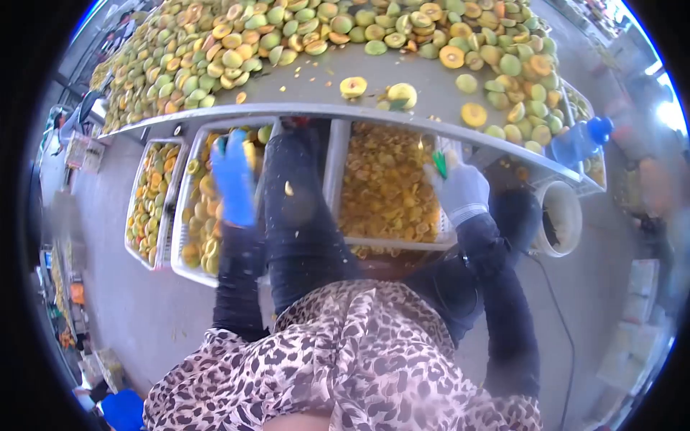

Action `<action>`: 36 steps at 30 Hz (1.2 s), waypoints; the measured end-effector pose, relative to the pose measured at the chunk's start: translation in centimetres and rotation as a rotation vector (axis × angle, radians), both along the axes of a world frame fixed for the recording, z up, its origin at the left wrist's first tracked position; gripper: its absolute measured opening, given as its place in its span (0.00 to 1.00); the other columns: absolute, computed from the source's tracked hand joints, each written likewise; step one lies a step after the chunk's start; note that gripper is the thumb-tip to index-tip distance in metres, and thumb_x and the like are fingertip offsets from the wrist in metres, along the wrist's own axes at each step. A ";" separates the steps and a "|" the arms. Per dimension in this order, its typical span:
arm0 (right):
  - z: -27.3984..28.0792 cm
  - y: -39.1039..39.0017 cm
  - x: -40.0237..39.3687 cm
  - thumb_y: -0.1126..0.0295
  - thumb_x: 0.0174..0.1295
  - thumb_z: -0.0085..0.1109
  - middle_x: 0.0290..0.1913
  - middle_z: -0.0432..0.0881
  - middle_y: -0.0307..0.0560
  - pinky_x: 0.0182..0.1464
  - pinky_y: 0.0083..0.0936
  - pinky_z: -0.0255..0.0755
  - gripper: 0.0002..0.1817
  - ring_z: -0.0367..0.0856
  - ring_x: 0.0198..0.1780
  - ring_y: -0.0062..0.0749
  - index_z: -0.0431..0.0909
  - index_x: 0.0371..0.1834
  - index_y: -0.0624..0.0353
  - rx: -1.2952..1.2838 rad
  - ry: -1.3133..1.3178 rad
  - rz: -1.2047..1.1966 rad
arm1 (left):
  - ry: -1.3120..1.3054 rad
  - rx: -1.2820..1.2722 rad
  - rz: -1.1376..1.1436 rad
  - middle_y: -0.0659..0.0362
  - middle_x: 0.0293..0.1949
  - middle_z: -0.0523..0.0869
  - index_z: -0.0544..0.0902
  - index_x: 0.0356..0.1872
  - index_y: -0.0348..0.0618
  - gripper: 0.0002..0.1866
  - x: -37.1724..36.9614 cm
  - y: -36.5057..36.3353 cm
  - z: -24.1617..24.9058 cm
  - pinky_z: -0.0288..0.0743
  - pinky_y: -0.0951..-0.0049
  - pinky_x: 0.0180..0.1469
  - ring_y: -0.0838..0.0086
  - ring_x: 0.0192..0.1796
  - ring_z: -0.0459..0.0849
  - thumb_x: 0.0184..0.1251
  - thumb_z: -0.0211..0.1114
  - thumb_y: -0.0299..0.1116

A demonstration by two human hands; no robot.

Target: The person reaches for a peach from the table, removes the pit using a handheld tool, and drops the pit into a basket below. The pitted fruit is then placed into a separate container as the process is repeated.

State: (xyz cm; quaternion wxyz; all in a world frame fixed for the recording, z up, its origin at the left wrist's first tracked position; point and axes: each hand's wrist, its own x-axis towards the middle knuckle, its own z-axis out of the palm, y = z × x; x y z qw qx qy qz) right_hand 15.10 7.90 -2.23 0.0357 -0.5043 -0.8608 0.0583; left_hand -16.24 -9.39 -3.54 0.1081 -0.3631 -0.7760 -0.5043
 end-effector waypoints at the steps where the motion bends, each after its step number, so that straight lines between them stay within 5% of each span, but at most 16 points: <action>1: 0.7 1.2 -0.6 0.52 0.61 0.53 0.29 0.82 0.59 0.36 0.46 0.74 0.18 0.82 0.34 0.55 0.75 0.41 0.56 0.084 0.167 0.025 | 0.167 -0.063 0.012 0.49 0.39 0.78 0.79 0.42 0.35 0.10 -3.9 -1.1 -1.7 0.69 0.62 0.47 0.60 0.39 0.76 0.65 0.55 0.29; 5: 2.6 7.4 -6.6 0.59 0.58 0.56 0.35 0.83 0.54 0.40 0.44 0.75 0.12 0.82 0.39 0.52 0.75 0.37 0.56 0.146 0.252 0.127 | 0.361 0.119 -0.009 0.57 0.34 0.81 0.82 0.41 0.35 0.11 0.5 3.0 1.1 0.70 0.70 0.44 0.69 0.36 0.75 0.67 0.55 0.30; 6: 2.2 9.0 -8.6 0.59 0.57 0.57 0.37 0.83 0.53 0.42 0.43 0.75 0.13 0.83 0.40 0.50 0.76 0.38 0.55 0.104 0.198 0.150 | -0.552 0.288 -0.192 0.67 0.28 0.78 0.83 0.42 0.38 0.10 3.3 4.7 3.5 0.66 0.82 0.34 0.83 0.31 0.71 0.69 0.55 0.31; 7: 2.1 10.2 -10.8 0.59 0.56 0.57 0.38 0.84 0.52 0.44 0.41 0.75 0.13 0.83 0.42 0.49 0.77 0.40 0.55 0.065 0.068 0.170 | -0.793 0.429 -0.366 0.73 0.29 0.75 0.83 0.42 0.41 0.09 4.4 5.4 1.9 0.58 0.90 0.28 0.93 0.28 0.67 0.69 0.56 0.31; 8: 1.8 11.1 -12.6 0.58 0.56 0.58 0.40 0.84 0.52 0.45 0.40 0.75 0.15 0.83 0.44 0.47 0.79 0.41 0.54 0.025 -0.067 0.190 | -0.909 0.406 -0.414 0.73 0.29 0.76 0.82 0.43 0.41 0.09 5.7 6.3 2.5 0.55 0.92 0.26 0.94 0.26 0.65 0.69 0.57 0.31; 12: -0.7 14.6 -16.0 0.50 0.49 0.62 0.42 0.83 0.55 0.47 0.41 0.74 0.26 0.82 0.46 0.49 0.76 0.50 0.51 -0.061 -0.264 0.197 | -1.076 0.384 -0.498 0.62 0.40 0.83 0.81 0.44 0.38 0.10 8.0 7.1 2.6 0.73 0.77 0.50 0.81 0.45 0.80 0.70 0.56 0.33; 14: 0.2 14.4 -15.6 0.50 0.48 0.62 0.44 0.83 0.55 0.47 0.42 0.74 0.29 0.81 0.47 0.51 0.75 0.52 0.53 -0.165 -0.162 0.183 | -1.125 0.431 -0.558 0.60 0.42 0.83 0.80 0.45 0.38 0.12 8.3 6.7 2.1 0.73 0.75 0.51 0.78 0.45 0.80 0.71 0.54 0.35; 17: 1.9 12.0 -13.6 0.61 0.51 0.67 0.39 0.82 0.47 0.45 0.31 0.75 0.29 0.82 0.41 0.35 0.72 0.54 0.63 -0.369 0.433 0.241 | -1.339 0.605 -0.772 0.56 0.47 0.81 0.77 0.51 0.36 0.16 8.3 8.8 -1.0 0.72 0.69 0.55 0.72 0.50 0.79 0.72 0.50 0.37; 19: 7.3 5.3 -11.6 0.65 0.52 0.69 0.39 0.80 0.44 0.44 0.26 0.74 0.28 0.79 0.37 0.29 0.71 0.54 0.65 -1.069 1.026 0.315 | -1.524 0.713 -0.885 0.54 0.51 0.80 0.75 0.55 0.34 0.19 9.5 9.1 -1.4 0.70 0.65 0.59 0.68 0.54 0.78 0.73 0.48 0.37; 20: 6.3 3.5 -11.0 0.65 0.52 0.69 0.39 0.80 0.44 0.44 0.26 0.74 0.28 0.79 0.37 0.29 0.71 0.54 0.65 -1.096 1.030 0.305 | -1.750 0.811 -0.995 0.53 0.52 0.79 0.73 0.57 0.34 0.20 10.2 9.4 0.1 0.69 0.64 0.61 0.67 0.56 0.78 0.74 0.46 0.38; 21: 5.5 2.0 -10.4 0.61 0.52 0.68 0.40 0.80 0.52 0.45 0.31 0.74 0.28 0.80 0.40 0.40 0.71 0.54 0.63 -0.729 1.007 0.437 | -1.973 0.914 -1.107 0.51 0.54 0.78 0.72 0.58 0.34 0.21 10.5 9.4 1.4 0.68 0.63 0.62 0.65 0.57 0.77 0.74 0.43 0.38; 22: 5.0 0.5 -9.7 0.58 0.53 0.67 0.41 0.81 0.61 0.46 0.36 0.74 0.29 0.82 0.43 0.52 0.71 0.54 0.61 -0.355 0.960 0.551 | -1.979 0.902 -1.089 0.51 0.54 0.78 0.72 0.58 0.34 0.21 10.6 9.2 2.3 0.68 0.63 0.62 0.65 0.57 0.77 0.74 0.43 0.38; 26: 5.0 -2.7 -5.3 0.57 0.59 0.62 0.33 0.81 0.55 0.38 0.40 0.73 0.18 0.81 0.38 0.49 0.72 0.45 0.56 0.204 0.583 0.346 | -1.636 0.702 -0.980 0.53 0.57 0.77 0.70 0.62 0.38 0.22 12.6 8.2 3.7 0.69 0.65 0.62 0.67 0.56 0.77 0.73 0.46 0.39; 30: 5.5 -5.8 -3.2 0.56 0.63 0.58 0.21 0.78 0.54 0.26 0.41 0.70 0.15 0.80 0.25 0.50 0.70 0.32 0.57 0.030 0.525 0.340 | -1.634 0.735 -0.975 0.53 0.57 0.76 0.70 0.62 0.39 0.24 14.6 7.2 4.1 0.71 0.67 0.60 0.68 0.55 0.77 0.72 0.52 0.43; 34: 5.4 -6.5 -2.5 0.57 0.66 0.53 0.21 0.78 0.59 0.26 0.43 0.70 0.16 0.79 0.23 0.55 0.72 0.31 0.61 -0.125 0.619 0.386 | -1.237 0.665 -1.053 0.52 0.54 0.78 0.74 0.55 0.38 0.24 15.9 6.3 4.7 0.76 0.71 0.52 0.69 0.50 0.80 0.73 0.49 0.49; 36: 5.8 -6.7 -2.6 0.58 0.67 0.52 0.22 0.78 0.61 0.27 0.43 0.70 0.17 0.79 0.25 0.55 0.73 0.32 0.63 -0.282 0.719 0.373 | -1.359 0.671 -0.768 0.50 0.47 0.83 0.76 0.52 0.35 0.29 16.4 6.8 4.7 0.78 0.71 0.47 0.66 0.43 0.83 0.73 0.43 0.54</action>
